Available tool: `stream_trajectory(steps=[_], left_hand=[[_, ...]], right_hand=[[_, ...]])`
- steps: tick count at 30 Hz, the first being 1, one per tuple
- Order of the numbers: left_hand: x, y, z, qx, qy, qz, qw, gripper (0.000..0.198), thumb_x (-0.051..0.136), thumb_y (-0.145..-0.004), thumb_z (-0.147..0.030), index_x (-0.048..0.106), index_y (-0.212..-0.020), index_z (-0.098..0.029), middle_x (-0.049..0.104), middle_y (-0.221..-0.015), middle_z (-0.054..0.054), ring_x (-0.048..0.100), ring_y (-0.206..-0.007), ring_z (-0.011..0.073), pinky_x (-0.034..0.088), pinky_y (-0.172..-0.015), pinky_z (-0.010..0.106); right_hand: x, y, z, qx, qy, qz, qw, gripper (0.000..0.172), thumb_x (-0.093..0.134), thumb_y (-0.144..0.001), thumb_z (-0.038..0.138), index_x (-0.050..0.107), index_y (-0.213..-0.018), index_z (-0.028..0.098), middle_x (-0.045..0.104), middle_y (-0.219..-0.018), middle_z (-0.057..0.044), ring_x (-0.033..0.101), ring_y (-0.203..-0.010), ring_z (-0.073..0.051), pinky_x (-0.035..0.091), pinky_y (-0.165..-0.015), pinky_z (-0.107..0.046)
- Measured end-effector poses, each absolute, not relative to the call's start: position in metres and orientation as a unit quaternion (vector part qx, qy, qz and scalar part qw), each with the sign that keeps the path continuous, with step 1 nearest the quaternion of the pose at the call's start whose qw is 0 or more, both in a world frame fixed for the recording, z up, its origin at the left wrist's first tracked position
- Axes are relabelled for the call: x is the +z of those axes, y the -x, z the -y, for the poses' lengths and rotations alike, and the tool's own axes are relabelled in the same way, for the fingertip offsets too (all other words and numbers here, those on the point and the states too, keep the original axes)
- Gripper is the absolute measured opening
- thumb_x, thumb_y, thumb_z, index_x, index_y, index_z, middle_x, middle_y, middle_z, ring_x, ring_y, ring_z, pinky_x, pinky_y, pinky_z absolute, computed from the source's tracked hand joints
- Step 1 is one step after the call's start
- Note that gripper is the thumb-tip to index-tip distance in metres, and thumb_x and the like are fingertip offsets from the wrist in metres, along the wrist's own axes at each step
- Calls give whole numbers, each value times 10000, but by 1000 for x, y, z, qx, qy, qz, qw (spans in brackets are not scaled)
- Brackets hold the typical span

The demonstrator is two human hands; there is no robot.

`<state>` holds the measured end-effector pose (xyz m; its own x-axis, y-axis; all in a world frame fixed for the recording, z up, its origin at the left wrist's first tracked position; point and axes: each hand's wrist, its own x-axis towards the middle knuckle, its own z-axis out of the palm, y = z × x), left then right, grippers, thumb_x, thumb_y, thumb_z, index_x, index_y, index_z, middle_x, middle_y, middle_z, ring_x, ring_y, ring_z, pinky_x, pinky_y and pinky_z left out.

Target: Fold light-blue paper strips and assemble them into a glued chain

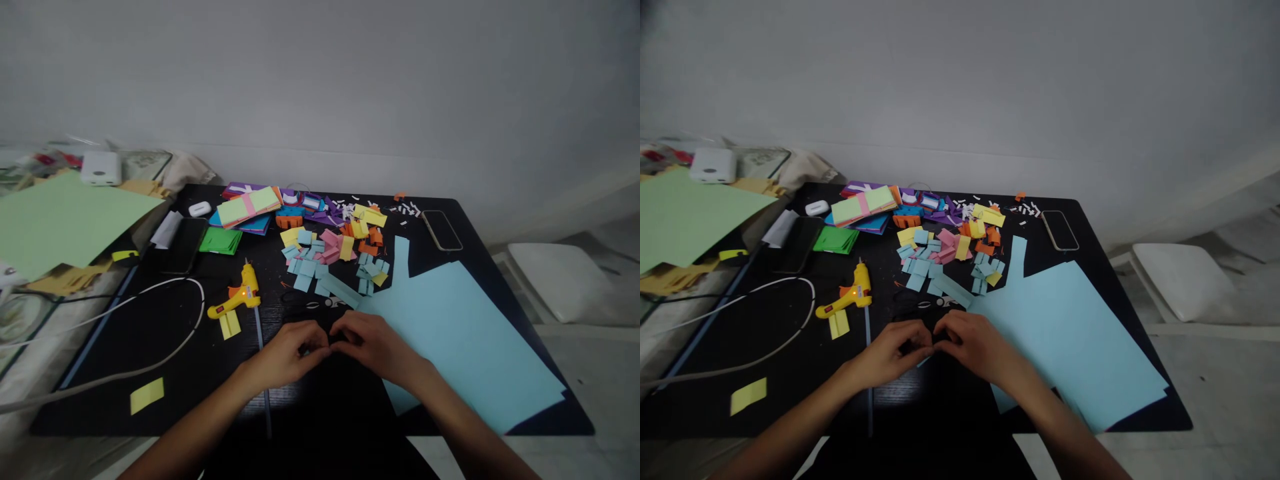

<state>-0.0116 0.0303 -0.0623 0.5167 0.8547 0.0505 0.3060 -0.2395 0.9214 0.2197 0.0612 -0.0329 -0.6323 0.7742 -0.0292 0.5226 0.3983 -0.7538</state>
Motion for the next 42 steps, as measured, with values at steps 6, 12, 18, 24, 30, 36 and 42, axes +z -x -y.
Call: stream_trajectory(steps=[6, 12, 18, 24, 30, 36, 42], left_hand=[[-53, 11, -30, 275, -720, -363, 523, 154, 597, -1000, -276, 616, -875, -188, 617, -800, 4, 544, -718, 140, 435, -671, 265], [-52, 10, -28, 276, -585, -341, 683, 227, 630, -961, -371, 586, -848, -179, 493, -738, -27, 417, -665, 121, 341, -612, 249], [-58, 9, -27, 314, -523, -327, 722, 226, 576, -964, -361, 506, -826, -197, 436, -750, -26, 387, -697, 138, 333, -647, 275], [-66, 6, -26, 336, -532, -373, 681, 446, 464, -1068, -487, 433, -720, -208, 405, -647, -43, 357, -592, 118, 315, -577, 274], [-65, 3, -28, 337, -587, -406, 614, 174, 660, -999, -344, 729, -1038, -189, 743, -977, 57, 668, -860, 168, 499, -751, 284], [-70, 2, -31, 421, -519, -461, 584, 226, 657, -1001, -396, 707, -1014, -176, 703, -778, 11, 640, -687, 131, 493, -640, 239], [-71, 5, -37, 489, -475, -509, 525, 288, 644, -996, -465, 661, -1029, -180, 627, -731, -20, 573, -627, 119, 454, -579, 222]], right_hand=[[-28, -220, -67, 405, 379, 816, 165, 220, 854, -848, 137, 740, -1014, 225, 523, -700, 76, 512, -632, -111, 388, -613, -232], [-24, -220, -70, 438, 350, 796, 226, 242, 849, -881, 426, 758, -1005, 240, 571, -682, 57, 540, -621, -121, 423, -612, -243], [-24, -222, -77, 406, 405, 771, 276, 204, 777, -944, 441, 756, -984, 242, 676, -734, 18, 639, -652, -151, 493, -638, -273], [-42, -226, -94, 262, 512, 757, 309, 44, 698, -966, 245, 728, -994, 228, 733, -934, -69, 701, -870, -245, 568, -822, -394], [-65, -219, -110, 250, 536, 756, 282, 268, 670, -885, 143, 735, -1135, 213, 755, -1054, -105, 682, -1047, -301, 551, -966, -486], [-50, -214, -109, 416, 534, 657, 332, 172, 682, -893, 289, 744, -1034, 213, 763, -925, -53, 697, -830, -225, 563, -815, -378], [-55, -195, -87, 670, 446, 512, 300, 258, 842, -793, 394, 713, -927, 215, 757, -887, -16, 712, -863, -206, 553, -831, -340]])
